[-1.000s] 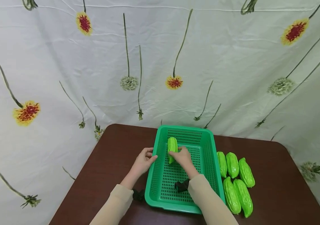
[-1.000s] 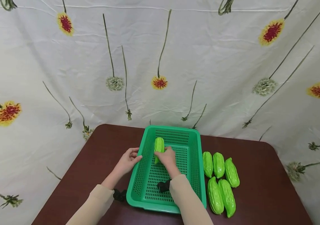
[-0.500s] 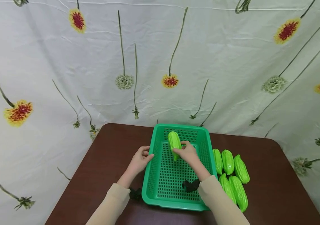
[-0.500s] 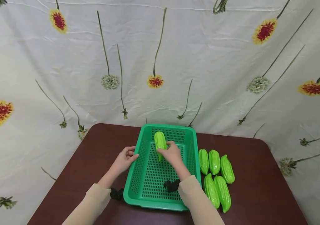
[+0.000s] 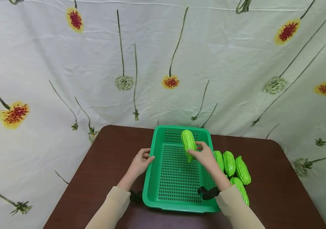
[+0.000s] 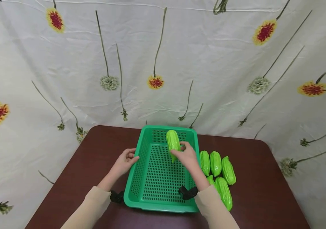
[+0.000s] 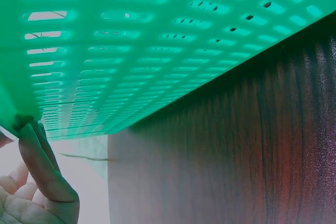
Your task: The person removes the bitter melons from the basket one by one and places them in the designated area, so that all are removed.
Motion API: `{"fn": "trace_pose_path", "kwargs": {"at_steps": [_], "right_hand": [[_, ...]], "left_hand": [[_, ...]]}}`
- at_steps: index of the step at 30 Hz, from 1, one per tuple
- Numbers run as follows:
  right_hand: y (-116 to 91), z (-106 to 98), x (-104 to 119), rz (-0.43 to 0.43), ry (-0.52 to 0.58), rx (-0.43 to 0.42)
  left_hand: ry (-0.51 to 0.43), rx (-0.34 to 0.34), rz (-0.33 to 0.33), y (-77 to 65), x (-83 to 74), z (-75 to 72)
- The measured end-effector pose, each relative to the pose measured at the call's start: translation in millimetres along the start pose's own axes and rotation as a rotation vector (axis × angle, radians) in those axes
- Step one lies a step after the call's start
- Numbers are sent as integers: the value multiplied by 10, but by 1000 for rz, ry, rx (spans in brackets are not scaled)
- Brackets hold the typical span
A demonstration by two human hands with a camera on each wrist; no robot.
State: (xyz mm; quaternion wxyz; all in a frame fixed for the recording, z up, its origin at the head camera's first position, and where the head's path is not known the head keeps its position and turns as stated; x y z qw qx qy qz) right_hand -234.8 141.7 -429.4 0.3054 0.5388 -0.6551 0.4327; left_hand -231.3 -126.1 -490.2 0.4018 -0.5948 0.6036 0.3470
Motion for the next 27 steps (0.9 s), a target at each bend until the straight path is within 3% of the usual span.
{"fn": "trace_pose_path", "kwargs": {"at_steps": [18, 27], "right_hand": [[-361, -584, -212, 11, 44, -14], [-483, -826, -428, 53, -13, -30]], "left_hand": [[3, 5, 7, 1, -2, -7], [7, 4, 12, 7, -7, -4]]}}
Point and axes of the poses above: each hand's wrist, its own y-axis towards the middle knuckle, its own z-axis out of the palm, x = y × z, the point moved 3 cm from there along y, towards the middle knuckle, and after that the axes turned 3 degrees about z, right-handed, at the moved point
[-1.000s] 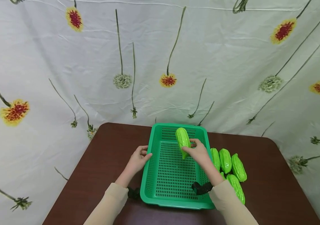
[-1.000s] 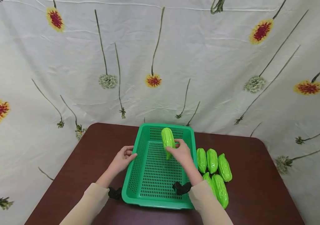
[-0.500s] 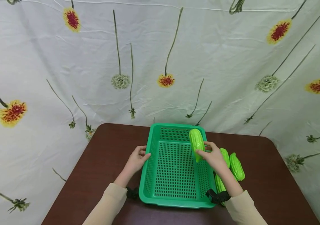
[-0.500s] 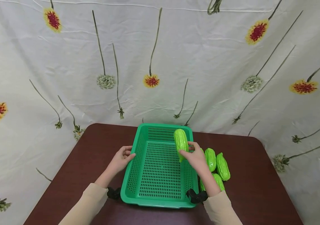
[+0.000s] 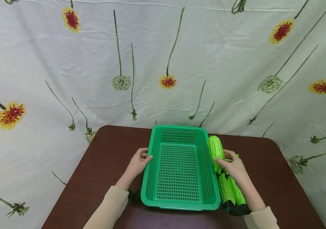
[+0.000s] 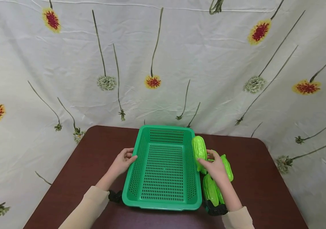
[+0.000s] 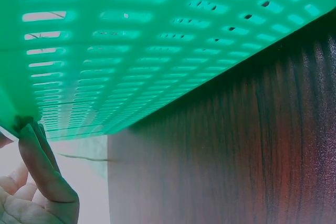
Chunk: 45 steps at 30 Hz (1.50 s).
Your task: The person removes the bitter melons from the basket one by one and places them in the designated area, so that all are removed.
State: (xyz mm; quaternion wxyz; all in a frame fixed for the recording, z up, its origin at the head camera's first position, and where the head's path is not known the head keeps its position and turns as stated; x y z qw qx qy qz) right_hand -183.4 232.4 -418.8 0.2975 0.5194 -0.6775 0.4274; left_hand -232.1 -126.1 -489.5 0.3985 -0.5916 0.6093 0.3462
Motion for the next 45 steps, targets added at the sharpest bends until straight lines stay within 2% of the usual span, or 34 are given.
{"fn": "trace_pose_path", "kwargs": {"at_steps": [14, 29, 37, 45], "right_hand": [[-144, -345, -344, 84, -63, -48], [-237, -532, -799, 177, -78, -58], [-308, -654, -1095, 259, -63, -41], [-394, -722, -1355, 315, -101, -32]], "left_hand": [[-3, 8, 2, 5, -11, -11], [4, 3, -9, 8, -12, 3], [5, 11, 4, 10, -10, 1], [0, 23, 4, 11, -5, -10]]}}
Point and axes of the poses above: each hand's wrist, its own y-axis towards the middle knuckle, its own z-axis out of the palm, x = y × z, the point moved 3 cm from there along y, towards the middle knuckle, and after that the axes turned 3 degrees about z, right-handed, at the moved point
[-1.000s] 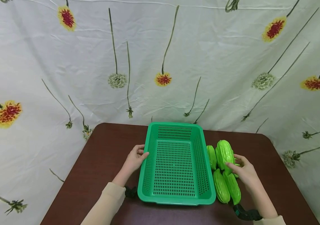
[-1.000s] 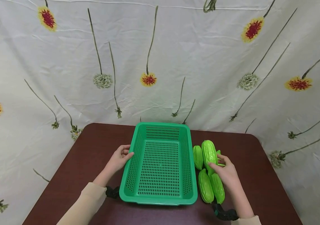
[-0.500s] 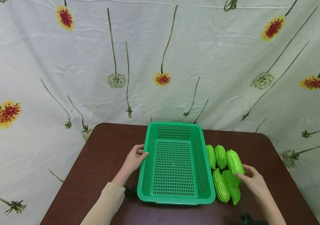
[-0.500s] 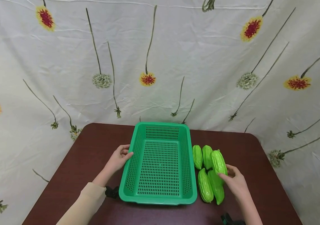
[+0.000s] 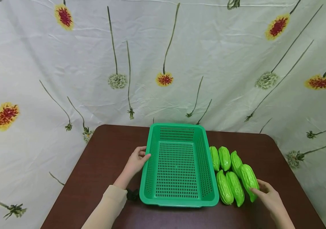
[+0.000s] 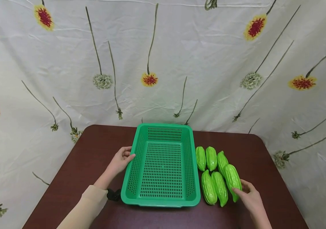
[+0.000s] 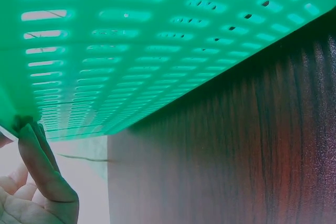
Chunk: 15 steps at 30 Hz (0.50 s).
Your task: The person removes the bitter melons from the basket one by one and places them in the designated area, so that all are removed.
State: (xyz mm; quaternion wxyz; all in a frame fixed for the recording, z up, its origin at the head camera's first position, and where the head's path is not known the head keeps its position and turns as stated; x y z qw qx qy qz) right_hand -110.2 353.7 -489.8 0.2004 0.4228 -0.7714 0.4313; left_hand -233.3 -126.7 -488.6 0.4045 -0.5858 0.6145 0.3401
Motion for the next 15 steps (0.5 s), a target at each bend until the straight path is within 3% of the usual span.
{"fn": "trace_pose_path", "kwargs": {"at_steps": [15], "right_hand": [[50, 109, -287, 32, 89, 13]], "left_hand": [[2, -7, 0, 6, -5, 6]]}}
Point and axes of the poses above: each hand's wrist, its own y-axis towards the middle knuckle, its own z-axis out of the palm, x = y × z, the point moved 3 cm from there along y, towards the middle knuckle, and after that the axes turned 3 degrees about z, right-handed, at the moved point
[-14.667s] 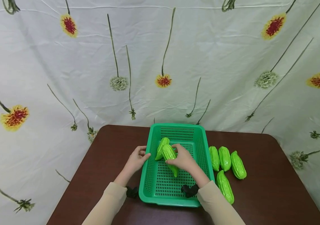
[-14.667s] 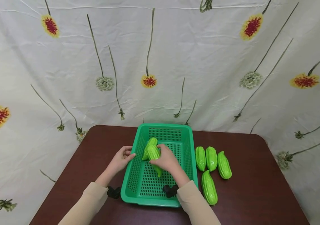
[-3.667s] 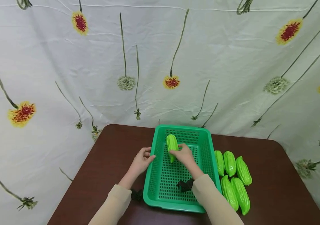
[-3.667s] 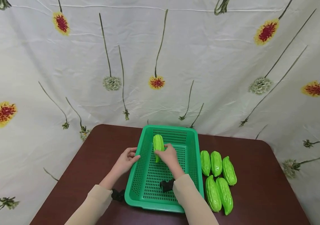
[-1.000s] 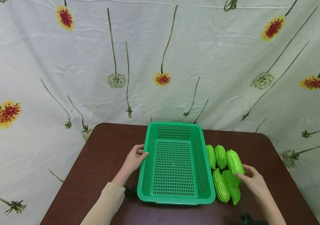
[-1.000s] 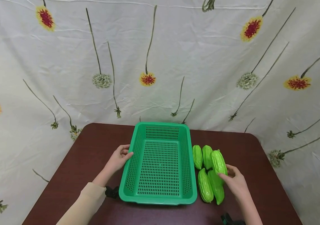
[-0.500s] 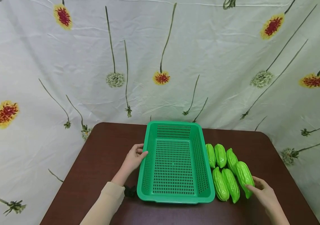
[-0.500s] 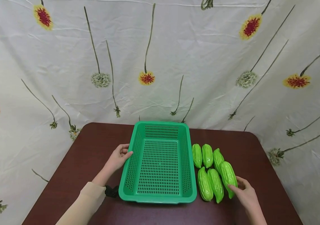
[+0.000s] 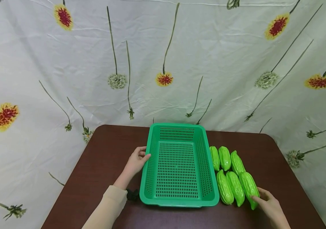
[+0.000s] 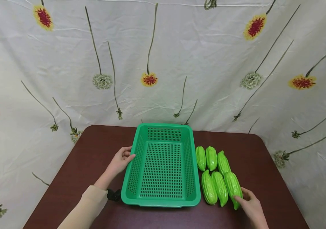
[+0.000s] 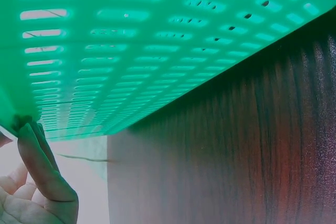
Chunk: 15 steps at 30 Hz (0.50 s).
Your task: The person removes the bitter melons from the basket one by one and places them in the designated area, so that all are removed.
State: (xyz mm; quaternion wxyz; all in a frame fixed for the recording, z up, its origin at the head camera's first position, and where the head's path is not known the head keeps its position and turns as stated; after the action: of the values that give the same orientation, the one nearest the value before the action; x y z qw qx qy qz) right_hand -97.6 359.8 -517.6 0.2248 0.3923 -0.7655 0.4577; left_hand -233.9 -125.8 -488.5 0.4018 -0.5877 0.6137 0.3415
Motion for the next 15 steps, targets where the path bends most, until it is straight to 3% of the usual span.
{"fn": "trace_pose_path", "kwargs": {"at_steps": [15], "right_hand": [[9, 33, -103, 57, 30, 27]], "left_hand": [[1, -2, -1, 12, 20, 4]]}}
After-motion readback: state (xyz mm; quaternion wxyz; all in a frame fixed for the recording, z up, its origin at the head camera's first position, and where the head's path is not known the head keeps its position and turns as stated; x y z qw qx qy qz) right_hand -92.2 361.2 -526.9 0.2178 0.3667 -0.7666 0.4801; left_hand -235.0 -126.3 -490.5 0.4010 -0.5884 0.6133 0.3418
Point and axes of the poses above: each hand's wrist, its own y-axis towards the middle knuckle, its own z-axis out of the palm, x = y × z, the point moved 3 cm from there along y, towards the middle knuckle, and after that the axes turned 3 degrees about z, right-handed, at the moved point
